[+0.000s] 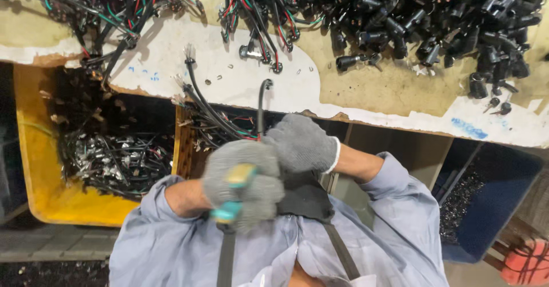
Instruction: The person uses teal-handled pliers to strip insulation from the ends of black wires attached to DC power connectors, working one connector at a time. They pull stripped wires free, set processed connectors aside, and place scrap into bins below the workbench.
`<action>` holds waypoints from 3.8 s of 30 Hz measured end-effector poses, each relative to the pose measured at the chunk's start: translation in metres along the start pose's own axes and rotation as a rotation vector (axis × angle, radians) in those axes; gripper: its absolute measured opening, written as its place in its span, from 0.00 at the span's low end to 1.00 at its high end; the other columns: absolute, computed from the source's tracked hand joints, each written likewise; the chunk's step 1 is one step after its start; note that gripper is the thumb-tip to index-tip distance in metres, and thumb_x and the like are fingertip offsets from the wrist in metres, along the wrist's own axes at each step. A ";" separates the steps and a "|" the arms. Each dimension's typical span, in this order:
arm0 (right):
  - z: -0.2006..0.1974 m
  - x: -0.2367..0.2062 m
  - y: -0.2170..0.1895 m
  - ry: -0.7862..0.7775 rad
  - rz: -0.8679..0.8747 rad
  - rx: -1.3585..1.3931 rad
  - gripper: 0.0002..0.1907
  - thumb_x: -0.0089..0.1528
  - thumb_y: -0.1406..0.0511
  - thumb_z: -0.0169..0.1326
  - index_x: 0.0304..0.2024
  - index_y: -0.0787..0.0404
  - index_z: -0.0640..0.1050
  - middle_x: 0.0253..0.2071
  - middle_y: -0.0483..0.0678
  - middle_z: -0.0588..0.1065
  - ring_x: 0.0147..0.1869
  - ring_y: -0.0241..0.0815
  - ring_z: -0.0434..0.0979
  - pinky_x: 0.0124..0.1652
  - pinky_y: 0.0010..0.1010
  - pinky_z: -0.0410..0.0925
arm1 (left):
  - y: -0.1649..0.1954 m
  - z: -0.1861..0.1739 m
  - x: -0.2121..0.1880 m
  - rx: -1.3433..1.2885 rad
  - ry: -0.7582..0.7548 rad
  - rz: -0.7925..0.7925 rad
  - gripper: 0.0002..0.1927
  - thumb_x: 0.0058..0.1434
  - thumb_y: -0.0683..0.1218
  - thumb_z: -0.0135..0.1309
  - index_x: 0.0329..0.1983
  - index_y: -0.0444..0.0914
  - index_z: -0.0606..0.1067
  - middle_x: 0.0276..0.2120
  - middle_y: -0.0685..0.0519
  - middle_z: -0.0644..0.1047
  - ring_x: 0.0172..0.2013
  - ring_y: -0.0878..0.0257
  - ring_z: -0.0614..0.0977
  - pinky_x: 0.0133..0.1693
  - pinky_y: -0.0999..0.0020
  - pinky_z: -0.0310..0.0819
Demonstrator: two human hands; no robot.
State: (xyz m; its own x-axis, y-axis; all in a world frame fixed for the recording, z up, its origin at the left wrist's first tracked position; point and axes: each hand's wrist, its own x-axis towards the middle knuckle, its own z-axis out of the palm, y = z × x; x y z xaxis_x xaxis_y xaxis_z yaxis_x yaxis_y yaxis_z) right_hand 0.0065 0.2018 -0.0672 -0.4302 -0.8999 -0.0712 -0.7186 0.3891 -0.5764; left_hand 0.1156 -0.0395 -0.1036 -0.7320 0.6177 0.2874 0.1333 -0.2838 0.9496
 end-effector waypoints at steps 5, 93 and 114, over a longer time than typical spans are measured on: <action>-0.003 -0.003 -0.019 0.195 -0.240 0.006 0.16 0.55 0.57 0.60 0.41 0.59 0.79 0.26 0.47 0.73 0.29 0.52 0.75 0.31 0.46 0.66 | -0.008 0.043 0.019 -0.170 -0.415 0.207 0.19 0.61 0.46 0.61 0.55 0.36 0.76 0.48 0.46 0.79 0.47 0.51 0.81 0.49 0.55 0.77; 0.002 0.007 0.001 0.069 -0.002 -0.039 0.14 0.55 0.56 0.59 0.32 0.57 0.75 0.28 0.51 0.74 0.33 0.57 0.78 0.34 0.49 0.68 | -0.006 -0.008 0.026 0.134 0.576 -0.159 0.10 0.71 0.45 0.52 0.34 0.36 0.76 0.29 0.50 0.74 0.26 0.59 0.76 0.30 0.66 0.69; -0.008 -0.010 0.006 0.146 -0.022 -0.043 0.18 0.61 0.53 0.61 0.38 0.60 0.75 0.36 0.52 0.72 0.44 0.55 0.73 0.49 0.46 0.66 | -0.009 -0.063 0.175 1.386 0.530 -0.429 0.18 0.54 0.57 0.66 0.29 0.37 0.80 0.29 0.43 0.77 0.27 0.46 0.81 0.26 0.53 0.73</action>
State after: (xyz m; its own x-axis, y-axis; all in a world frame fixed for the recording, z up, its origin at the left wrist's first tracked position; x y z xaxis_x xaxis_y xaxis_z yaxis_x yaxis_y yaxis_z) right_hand 0.0021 0.2145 -0.0635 -0.4867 -0.8714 0.0616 -0.7499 0.3805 -0.5411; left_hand -0.0556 0.0251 -0.0694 -0.9814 0.0649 0.1804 0.1336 0.9065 0.4006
